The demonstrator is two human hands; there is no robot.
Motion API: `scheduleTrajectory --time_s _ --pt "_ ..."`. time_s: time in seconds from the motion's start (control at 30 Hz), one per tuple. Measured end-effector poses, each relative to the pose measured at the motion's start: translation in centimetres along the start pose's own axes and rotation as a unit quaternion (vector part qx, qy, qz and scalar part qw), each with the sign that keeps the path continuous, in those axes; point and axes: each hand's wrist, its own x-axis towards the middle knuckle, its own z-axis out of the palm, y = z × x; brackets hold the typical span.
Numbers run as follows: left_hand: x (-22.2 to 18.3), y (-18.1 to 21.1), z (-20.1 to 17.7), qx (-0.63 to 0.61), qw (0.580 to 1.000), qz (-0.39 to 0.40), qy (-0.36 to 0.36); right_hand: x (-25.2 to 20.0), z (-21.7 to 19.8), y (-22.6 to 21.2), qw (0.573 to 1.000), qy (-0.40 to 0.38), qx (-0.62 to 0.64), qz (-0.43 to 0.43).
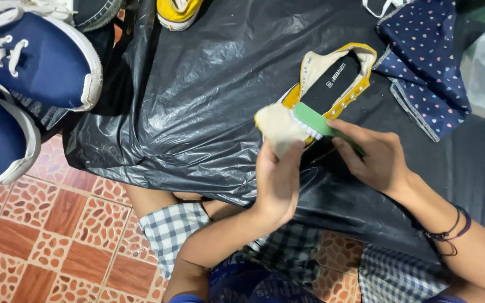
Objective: The person is cleaning the interior of a yellow sneaker by scrubbing the lining and tongue with a small brush dipped in cleaning solution.
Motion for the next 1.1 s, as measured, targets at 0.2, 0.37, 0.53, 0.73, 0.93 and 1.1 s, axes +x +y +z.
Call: scheduleTrajectory --time_s 0.2,0.37,0.53,0.73,0.93,1.1 --pt "2.2 0.0 -0.5 -0.03 0.999 -0.017 0.01 0.4 0.0 0.0 0.999 0.037 0.032 -0.016" --pt "3.8 0.1 -1.3 -0.009 0.999 -0.017 -0.028 0.2 -0.7 1.7 0.996 0.075 -0.033 -0.041" --pt "7.4 0.8 -4.7 0.019 0.995 -0.015 -0.095 -0.2 -1.2 3.5 0.992 0.094 -0.067 -0.043" --pt "12.4 4.4 -4.4 0.242 0.952 -0.023 -0.186 0.1 -1.0 2.7 0.979 0.116 -0.148 -0.085" --pt "16.8 9.2 1.5 0.409 0.861 -0.095 -0.287 0.7 -2.7 0.7 0.983 0.099 -0.14 -0.069" --pt "20.7 9.8 4.0 0.5 0.818 -0.013 -0.283 0.5 -2.4 3.9 0.978 0.148 -0.146 -0.034"
